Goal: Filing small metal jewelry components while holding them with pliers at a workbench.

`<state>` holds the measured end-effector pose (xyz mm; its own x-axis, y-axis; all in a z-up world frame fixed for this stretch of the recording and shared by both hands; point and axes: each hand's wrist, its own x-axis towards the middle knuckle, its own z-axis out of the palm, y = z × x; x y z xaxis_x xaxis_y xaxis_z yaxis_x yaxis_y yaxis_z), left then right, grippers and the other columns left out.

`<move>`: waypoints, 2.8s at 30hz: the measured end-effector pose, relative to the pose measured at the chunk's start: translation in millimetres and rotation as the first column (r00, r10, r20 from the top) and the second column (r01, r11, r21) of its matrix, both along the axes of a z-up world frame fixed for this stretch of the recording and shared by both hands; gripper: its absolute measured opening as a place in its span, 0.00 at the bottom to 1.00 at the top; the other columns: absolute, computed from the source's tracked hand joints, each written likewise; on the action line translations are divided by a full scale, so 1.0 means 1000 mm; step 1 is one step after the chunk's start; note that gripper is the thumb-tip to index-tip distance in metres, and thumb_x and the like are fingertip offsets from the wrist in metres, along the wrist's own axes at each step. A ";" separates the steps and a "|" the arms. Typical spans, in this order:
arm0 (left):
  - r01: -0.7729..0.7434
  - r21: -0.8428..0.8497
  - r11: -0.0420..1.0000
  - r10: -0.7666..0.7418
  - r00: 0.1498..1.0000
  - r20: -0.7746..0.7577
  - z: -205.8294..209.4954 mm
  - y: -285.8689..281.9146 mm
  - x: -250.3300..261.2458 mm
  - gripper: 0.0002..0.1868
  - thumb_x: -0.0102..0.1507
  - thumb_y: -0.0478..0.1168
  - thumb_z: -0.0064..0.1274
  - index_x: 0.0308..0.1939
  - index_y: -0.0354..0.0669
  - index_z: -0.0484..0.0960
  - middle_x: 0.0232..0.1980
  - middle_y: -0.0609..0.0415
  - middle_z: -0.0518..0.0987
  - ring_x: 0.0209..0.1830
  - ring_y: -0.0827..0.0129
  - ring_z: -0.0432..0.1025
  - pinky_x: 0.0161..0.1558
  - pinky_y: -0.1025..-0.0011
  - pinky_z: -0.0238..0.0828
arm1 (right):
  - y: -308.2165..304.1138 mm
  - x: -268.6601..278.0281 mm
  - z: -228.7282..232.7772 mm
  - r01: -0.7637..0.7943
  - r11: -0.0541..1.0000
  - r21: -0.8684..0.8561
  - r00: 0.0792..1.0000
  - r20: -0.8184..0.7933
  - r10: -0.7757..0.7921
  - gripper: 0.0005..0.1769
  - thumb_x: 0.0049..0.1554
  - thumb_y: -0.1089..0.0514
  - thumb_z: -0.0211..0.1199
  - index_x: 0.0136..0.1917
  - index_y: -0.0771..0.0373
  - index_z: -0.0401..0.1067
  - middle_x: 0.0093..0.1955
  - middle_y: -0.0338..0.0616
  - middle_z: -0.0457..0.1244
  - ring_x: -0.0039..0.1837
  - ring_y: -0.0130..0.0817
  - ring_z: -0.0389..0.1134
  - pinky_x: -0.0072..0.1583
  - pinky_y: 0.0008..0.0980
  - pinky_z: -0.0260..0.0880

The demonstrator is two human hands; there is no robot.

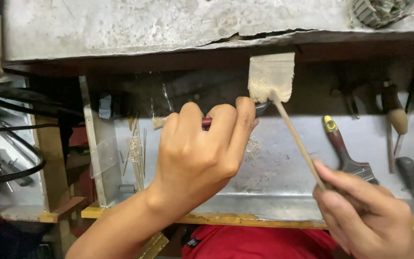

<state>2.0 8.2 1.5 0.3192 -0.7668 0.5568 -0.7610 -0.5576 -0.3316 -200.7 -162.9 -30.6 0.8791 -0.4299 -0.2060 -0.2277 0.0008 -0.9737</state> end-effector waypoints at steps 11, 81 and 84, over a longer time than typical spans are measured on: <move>-0.009 0.004 1.000 0.009 0.996 -0.086 0.001 0.001 -0.003 0.13 0.77 0.44 0.44 0.41 0.50 0.80 0.29 0.61 0.54 0.26 0.71 0.47 0.26 0.72 0.44 | -0.012 0.018 0.004 -0.009 1.000 -0.014 0.998 0.069 0.010 0.25 0.58 0.69 0.56 0.69 0.73 0.67 0.25 0.45 0.57 0.19 0.23 0.51 0.20 0.20 0.54; 0.124 -0.406 0.905 -0.423 0.354 -0.834 -0.002 0.001 -0.046 0.21 0.63 0.28 0.49 0.60 0.39 0.78 0.37 0.51 0.76 0.31 0.57 0.69 0.38 0.63 0.71 | -0.031 0.064 -0.046 -0.145 0.989 -0.011 0.866 0.483 0.132 0.07 0.52 0.57 0.70 0.41 0.61 0.74 0.41 0.53 0.68 0.37 0.31 0.71 0.32 0.18 0.72; 0.131 -0.393 0.910 -0.412 0.383 -0.827 -0.002 0.002 -0.047 0.23 0.62 0.26 0.47 0.61 0.39 0.79 0.37 0.52 0.75 0.32 0.59 0.68 0.38 0.64 0.71 | -0.032 0.064 -0.047 -0.156 0.987 -0.033 0.854 0.497 0.152 0.07 0.52 0.58 0.70 0.41 0.59 0.74 0.40 0.51 0.68 0.40 0.32 0.74 0.35 0.20 0.75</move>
